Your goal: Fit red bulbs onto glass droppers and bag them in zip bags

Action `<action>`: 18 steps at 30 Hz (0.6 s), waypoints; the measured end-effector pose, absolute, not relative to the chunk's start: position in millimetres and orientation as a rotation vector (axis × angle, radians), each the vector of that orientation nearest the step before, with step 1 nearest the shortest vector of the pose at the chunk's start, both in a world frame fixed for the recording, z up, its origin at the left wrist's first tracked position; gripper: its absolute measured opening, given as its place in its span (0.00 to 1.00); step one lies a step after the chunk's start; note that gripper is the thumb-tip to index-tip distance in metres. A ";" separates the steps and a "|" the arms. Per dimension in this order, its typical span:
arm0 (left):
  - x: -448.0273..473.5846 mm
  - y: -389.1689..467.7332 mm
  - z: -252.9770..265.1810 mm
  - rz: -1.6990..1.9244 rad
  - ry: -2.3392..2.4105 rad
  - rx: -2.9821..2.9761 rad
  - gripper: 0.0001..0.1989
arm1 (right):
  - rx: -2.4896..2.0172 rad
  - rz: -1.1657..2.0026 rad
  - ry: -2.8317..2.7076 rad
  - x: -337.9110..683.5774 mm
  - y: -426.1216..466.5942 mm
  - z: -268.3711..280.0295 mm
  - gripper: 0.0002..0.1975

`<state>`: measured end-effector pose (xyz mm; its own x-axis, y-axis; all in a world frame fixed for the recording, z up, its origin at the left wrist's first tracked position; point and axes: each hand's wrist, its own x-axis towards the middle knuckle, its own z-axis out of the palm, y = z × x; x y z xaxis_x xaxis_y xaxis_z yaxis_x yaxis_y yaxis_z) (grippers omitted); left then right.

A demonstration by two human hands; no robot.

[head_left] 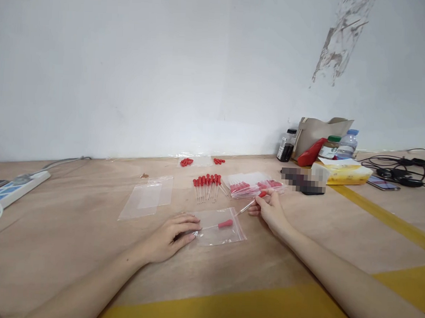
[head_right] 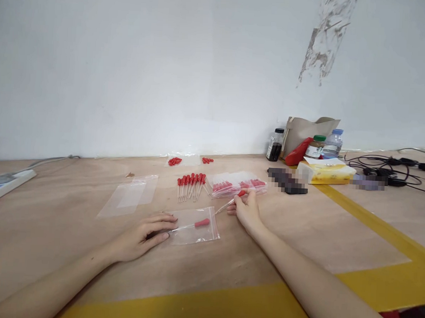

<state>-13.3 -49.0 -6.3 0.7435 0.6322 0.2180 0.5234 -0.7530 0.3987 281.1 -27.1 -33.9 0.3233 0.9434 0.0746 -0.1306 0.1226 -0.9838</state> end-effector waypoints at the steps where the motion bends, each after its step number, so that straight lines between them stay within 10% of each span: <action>1: -13.4 -48.6 -6.8 0.492 0.896 2.635 0.15 | -1.166 0.990 -0.896 279.4 -28.7 -32.4 0.15; 18: -14.9 -49.4 -9.4 0.502 0.957 2.635 0.17 | -1.226 1.159 -1.218 274.1 -44.4 -24.3 0.14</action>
